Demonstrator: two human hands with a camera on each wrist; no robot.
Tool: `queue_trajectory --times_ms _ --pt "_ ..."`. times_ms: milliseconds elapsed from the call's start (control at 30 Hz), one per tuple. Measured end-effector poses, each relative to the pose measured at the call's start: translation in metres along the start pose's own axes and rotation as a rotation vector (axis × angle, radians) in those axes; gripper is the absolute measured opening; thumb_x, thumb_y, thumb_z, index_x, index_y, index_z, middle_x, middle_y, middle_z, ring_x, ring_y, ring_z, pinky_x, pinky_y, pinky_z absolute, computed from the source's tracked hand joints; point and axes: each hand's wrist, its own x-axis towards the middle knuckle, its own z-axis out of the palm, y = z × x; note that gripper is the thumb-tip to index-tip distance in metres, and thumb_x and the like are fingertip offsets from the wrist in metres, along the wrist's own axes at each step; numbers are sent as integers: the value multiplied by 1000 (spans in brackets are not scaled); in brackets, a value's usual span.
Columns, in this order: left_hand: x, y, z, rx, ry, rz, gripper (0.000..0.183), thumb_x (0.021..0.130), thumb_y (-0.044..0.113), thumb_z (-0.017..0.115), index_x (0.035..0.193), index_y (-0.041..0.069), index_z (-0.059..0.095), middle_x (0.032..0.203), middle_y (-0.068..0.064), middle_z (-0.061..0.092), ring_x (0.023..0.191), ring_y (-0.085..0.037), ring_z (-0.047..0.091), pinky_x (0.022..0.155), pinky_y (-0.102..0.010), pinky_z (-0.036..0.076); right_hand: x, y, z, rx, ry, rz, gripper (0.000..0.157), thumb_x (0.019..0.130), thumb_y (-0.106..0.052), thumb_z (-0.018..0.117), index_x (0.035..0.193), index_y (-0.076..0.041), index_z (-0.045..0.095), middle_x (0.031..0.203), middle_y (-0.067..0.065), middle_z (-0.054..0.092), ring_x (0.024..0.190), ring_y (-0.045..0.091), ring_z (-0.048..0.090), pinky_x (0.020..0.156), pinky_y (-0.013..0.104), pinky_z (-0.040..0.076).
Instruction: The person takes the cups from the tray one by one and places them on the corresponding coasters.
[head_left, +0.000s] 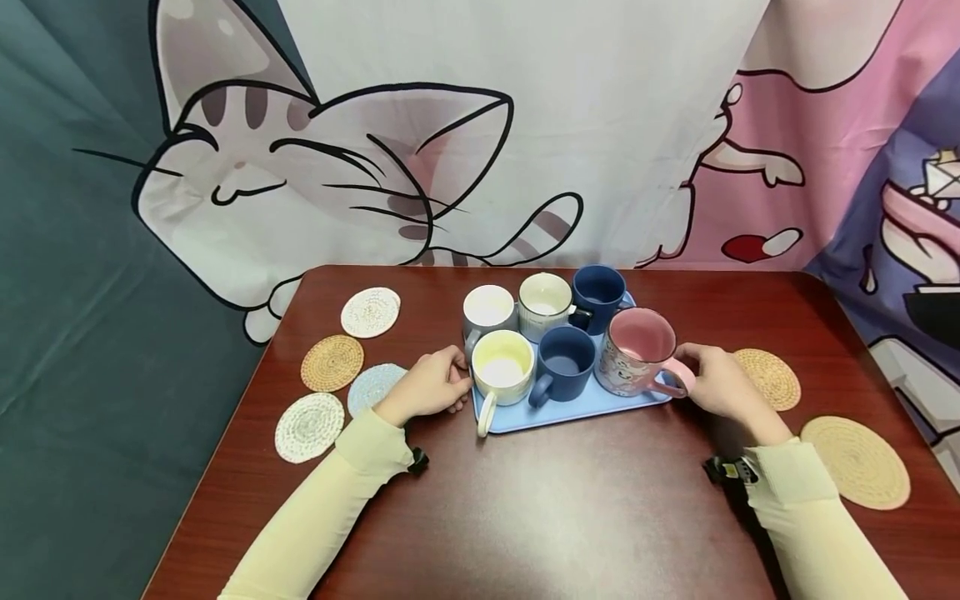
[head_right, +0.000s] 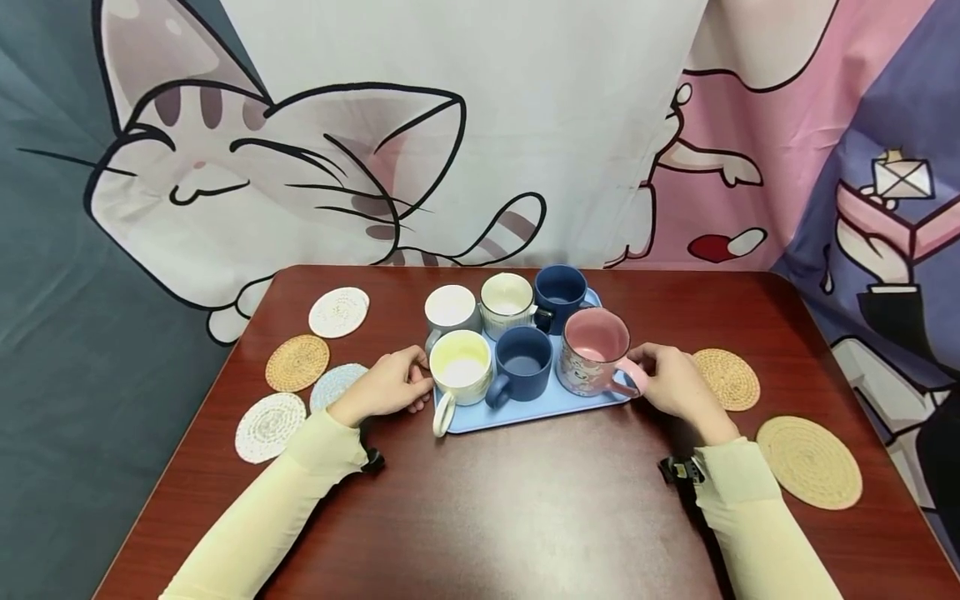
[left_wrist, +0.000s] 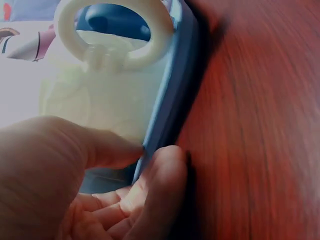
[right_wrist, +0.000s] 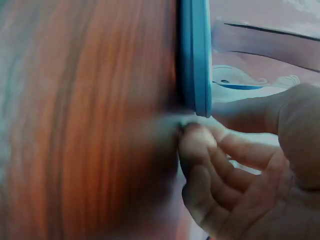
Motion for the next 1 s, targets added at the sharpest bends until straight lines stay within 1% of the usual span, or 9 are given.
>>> queue_trajectory --times_ms 100,167,233,333,533,667,767,867,1000 --pt "-1 0 3 -96 -29 -40 21 98 17 66 111 6 54 67 1 70 54 -12 68 56 -27 56 -1 1 3 -1 -22 4 12 94 -15 73 97 -4 69 79 6 65 71 20 55 66 36 45" --pt "-1 0 6 -119 -41 -57 22 98 16 65 113 6 52 67 0 70 54 -13 68 55 -28 56 0 1 5 -4 -24 -10 9 93 -12 72 94 -5 67 78 6 63 70 20 54 66 37 45" --pt "-1 0 8 -117 -37 -71 24 97 16 64 113 7 49 67 1 71 54 -13 68 55 -28 55 0 1 6 -1 -11 -31 9 93 -10 72 91 -5 65 78 6 63 70 21 54 67 38 46" --pt "-1 1 9 -78 -27 -75 29 94 17 66 114 9 47 66 3 70 54 -12 67 55 -27 52 0 1 7 -4 1 -54 10 93 -9 71 89 -5 64 76 6 62 70 20 54 67 38 45" --pt "1 1 7 -56 -26 -69 35 88 14 69 113 9 45 64 3 69 53 -13 66 55 -26 49 -2 -3 5 4 -61 -30 16 100 -17 65 88 -7 62 73 1 58 68 16 52 64 33 42" --pt "0 -1 6 -54 -36 -62 36 86 13 69 111 9 45 65 2 69 53 -14 66 55 -27 50 -12 -6 4 40 -128 -2 8 93 -9 69 92 -7 61 75 0 63 67 13 55 62 30 45" --pt "-2 -3 4 -46 -43 -51 36 86 13 71 111 9 45 65 2 68 52 -14 67 56 -27 51 -20 -8 6 96 -188 6 13 88 -2 69 95 -8 60 73 -2 63 62 9 57 59 26 47" --pt "-6 -5 1 -42 -51 -34 36 85 12 71 110 9 46 64 2 67 51 -14 66 55 -27 52 -30 -12 8 139 -234 4 14 87 -1 68 94 -9 58 69 -4 60 58 6 56 55 24 47" --pt "-10 -8 -1 -40 -69 -12 32 83 11 71 106 8 48 64 1 66 50 -13 66 55 -27 53 -42 -18 11 131 -236 -6 15 85 -3 69 87 -12 57 65 -6 56 56 3 51 53 23 44"
